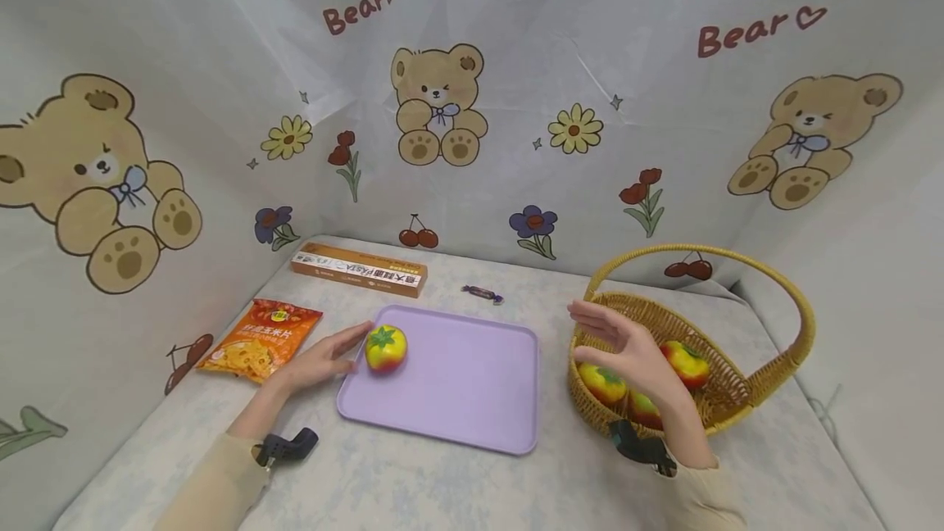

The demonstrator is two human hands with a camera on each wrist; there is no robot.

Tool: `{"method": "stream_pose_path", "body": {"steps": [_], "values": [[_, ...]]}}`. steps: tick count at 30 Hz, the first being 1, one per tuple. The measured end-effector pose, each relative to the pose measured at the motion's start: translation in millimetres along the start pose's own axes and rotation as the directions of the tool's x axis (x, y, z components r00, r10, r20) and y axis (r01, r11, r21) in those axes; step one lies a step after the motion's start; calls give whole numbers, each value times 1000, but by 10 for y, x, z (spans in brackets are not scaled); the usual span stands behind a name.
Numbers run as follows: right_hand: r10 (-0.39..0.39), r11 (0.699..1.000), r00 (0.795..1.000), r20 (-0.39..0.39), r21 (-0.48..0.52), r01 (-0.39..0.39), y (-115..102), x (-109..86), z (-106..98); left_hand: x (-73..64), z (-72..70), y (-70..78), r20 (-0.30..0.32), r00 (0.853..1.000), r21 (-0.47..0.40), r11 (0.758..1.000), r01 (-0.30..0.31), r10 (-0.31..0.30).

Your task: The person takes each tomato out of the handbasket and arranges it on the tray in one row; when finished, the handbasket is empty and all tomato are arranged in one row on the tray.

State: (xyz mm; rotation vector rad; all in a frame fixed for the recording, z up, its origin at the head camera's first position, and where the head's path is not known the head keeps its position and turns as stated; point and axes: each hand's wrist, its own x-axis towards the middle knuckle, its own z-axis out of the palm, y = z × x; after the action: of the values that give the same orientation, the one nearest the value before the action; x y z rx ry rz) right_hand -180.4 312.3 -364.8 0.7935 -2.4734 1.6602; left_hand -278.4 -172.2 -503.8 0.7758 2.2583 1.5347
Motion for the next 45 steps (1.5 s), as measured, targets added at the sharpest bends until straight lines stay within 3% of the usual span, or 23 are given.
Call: {"method": "stream_pose_path", "body": {"steps": [7,13,18,28,40,45], "values": [[113,986,989,-95,-110,-123,184,-205,-253,-20,-20,34,7,1000,-17,1000,12,-12],[262,926,961,-92,-255,-277,362,-353,-346,-13,-23,17,20,1000,-35,999,3,-2],[322,893,943,-88,-304,-333,509,-420,-360,-10,-16,27,24,1000,-35,999,4,-3],[344,858,936,-79,-379,-348,648,-459,-287,2,-31,3,30,1000,-39,999,6,-5],[345,835,938,11,-461,-302,666,-442,-250,9,-38,-37,38,999,-49,999,-6,8],[330,796,944,5,-539,-276,670,-417,-226,14,-42,-44,34,999,-44,999,-13,14]]}}
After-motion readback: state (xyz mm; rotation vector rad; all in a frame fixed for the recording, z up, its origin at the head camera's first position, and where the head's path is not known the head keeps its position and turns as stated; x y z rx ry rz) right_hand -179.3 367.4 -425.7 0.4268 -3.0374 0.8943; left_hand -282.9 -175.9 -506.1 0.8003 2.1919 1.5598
